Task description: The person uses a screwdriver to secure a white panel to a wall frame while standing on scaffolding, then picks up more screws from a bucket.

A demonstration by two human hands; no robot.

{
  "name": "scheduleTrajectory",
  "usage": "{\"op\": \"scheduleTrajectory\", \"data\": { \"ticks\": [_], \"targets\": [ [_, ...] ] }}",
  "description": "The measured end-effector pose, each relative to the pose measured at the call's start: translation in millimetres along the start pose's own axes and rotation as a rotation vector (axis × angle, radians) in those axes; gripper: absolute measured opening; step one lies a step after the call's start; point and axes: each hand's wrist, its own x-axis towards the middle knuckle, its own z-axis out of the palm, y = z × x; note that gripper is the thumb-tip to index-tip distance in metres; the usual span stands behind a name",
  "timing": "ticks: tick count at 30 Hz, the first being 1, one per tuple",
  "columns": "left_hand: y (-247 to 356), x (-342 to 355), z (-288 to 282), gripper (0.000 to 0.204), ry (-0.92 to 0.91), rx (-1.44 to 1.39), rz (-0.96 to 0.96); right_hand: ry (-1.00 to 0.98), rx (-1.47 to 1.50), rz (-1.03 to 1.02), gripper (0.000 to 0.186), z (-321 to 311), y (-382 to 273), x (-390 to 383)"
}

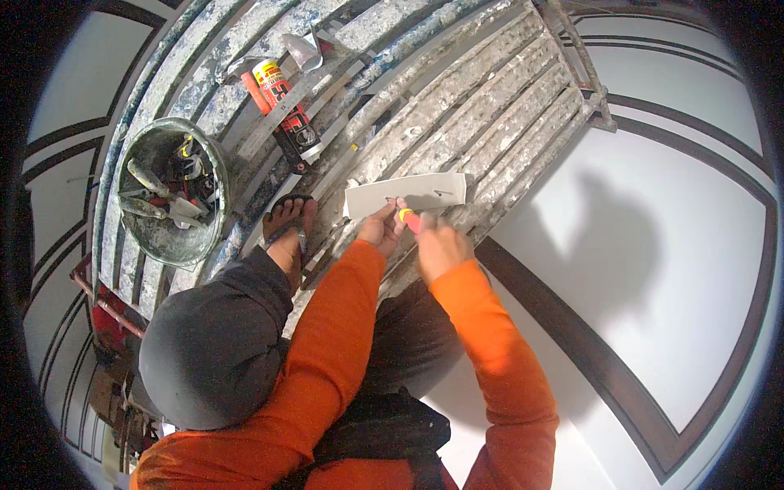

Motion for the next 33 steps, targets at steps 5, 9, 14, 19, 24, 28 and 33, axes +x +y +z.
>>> {"op": "scheduleTrajectory", "data": {
  "ticks": [5,9,14,19,24,28,33],
  "targets": [
    [-7.5,-8.5,28.1,0.037,0.246,0.238,-0.041,-0.015,0.414,0.535,0.047,31.7,53.9,18.2],
    [29.3,4.2,0.9,0.057,0.794,1.205,0.758,-0.311,0.725,0.645,0.058,-28.0,47.4,4.7],
    [40.6,-5.1,65.3,0.045,0.305,1.835,0.962,0.359,2.01,0.383,0.043,-16.7,76.1,-68.1],
    [37.4,30.1,99.4,0.06,0.276,2.605,0.319,0.458,2.291,-0.261,0.036,-24.9,65.8,-73.2],
    [18.7,35.8,85.4,0.074,0.367,2.915,0.373,0.834,2.505,-0.147,0.02,1.3,81.2,-76.4],
    [14.4,15.4,80.9,0.061,0.305,2.935,0.477,1.005,2.512,0.088,0.017,18.1,104.2,-100.7],
    [28.5,-21.4,90.3,0.02,-0.206,2.568,0.843,1.429,1.985,0.412,0.026,21.4,117.1,-95.7]
  ]
}}
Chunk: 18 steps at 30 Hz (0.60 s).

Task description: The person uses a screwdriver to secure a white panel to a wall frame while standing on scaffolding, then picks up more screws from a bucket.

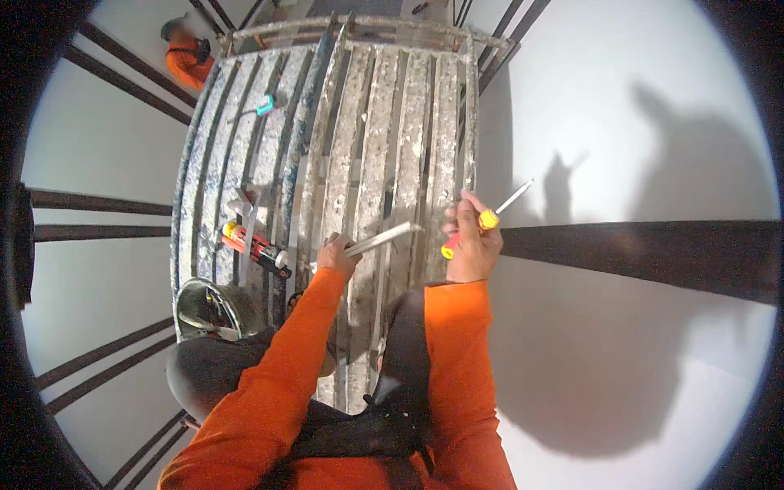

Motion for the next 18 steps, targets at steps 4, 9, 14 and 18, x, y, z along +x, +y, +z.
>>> {"op": "scheduleTrajectory", "data": {
  "ticks": [4,9,14,18],
  "targets": [
    [51.4,-6.5,-87.4,0.023,0.447,0.139,0.559,0.112,0.002,-0.031,0.022,-25.9,-36.1,16.9],
    [146.6,-54.8,-229.6,0.029,0.624,0.305,0.935,-0.389,-0.224,0.221,0.024,-6.9,-96.3,-8.3],
    [202.2,-106.8,-292.9,0.031,0.803,0.393,1.08,-0.835,-0.016,0.353,0.029,-15.4,-133.6,-41.4],
    [235.1,-127.0,-315.8,0.037,0.883,0.41,1.135,-0.825,0.113,0.3,0.026,-9.5,-164.1,-65.4]
  ]
}}
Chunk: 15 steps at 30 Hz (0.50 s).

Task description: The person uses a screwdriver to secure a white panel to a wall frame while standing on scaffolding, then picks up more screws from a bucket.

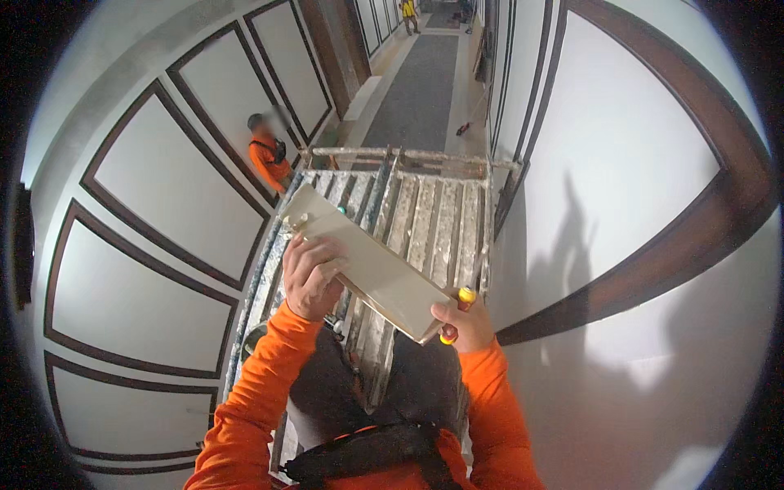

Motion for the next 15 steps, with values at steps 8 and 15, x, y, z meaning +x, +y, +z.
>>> {"op": "scheduleTrajectory", "data": {
  "ticks": [8,15],
  "targets": [
    [-27.3,52.2,15.5,0.055,0.06,0.147,-0.389,0.082,0.287,-0.106,0.026,4.5,-2.8,35.9],
    [-159.4,70.3,120.4,0.033,-0.136,-0.199,-0.27,0.291,0.206,-0.076,0.023,-33.9,-23.8,140.0]
  ]
}}
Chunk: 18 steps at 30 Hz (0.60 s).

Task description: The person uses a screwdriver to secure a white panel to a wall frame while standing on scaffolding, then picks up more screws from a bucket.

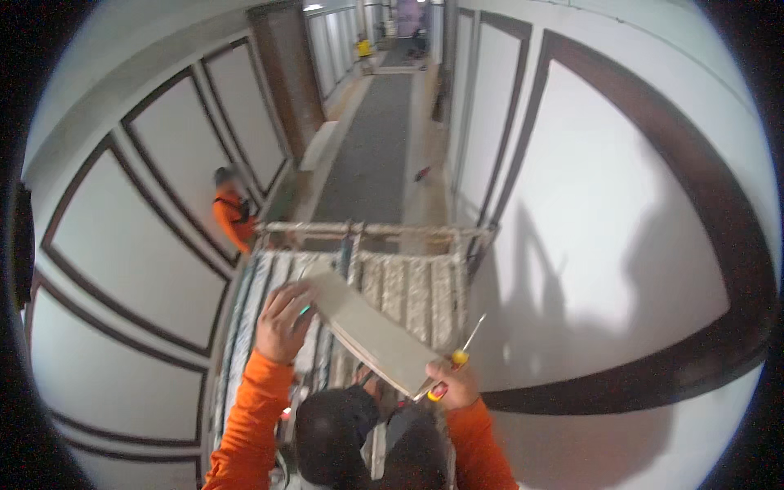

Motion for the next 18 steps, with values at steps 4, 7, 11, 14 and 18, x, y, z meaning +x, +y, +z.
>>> {"op": "scheduleTrajectory", "data": {
  "ticks": [4,7,11,14,18],
  "targets": [
    [-70.3,38.8,34.3,0.024,-0.117,-0.153,-0.025,0.183,-0.197,0.086,0.023,7.7,-25.9,52.8],
    [-97.4,68.1,49.0,0.027,-0.396,-0.202,-0.045,0.446,-0.129,0.012,0.024,30.7,-47.1,72.0],
    [-105.4,123.8,70.3,0.021,-0.313,-0.343,-0.32,0.495,-0.126,0.22,0.024,64.8,-72.7,74.7],
    [-98.0,173.6,67.7,0.019,-0.232,-0.555,-0.727,0.59,-0.073,0.217,0.021,105.1,-96.1,79.2],
    [-89.0,237.9,67.2,0.016,-0.122,-0.796,-1.12,0.649,-0.028,0.293,0.023,171.9,-164.8,94.7]
  ]
}}
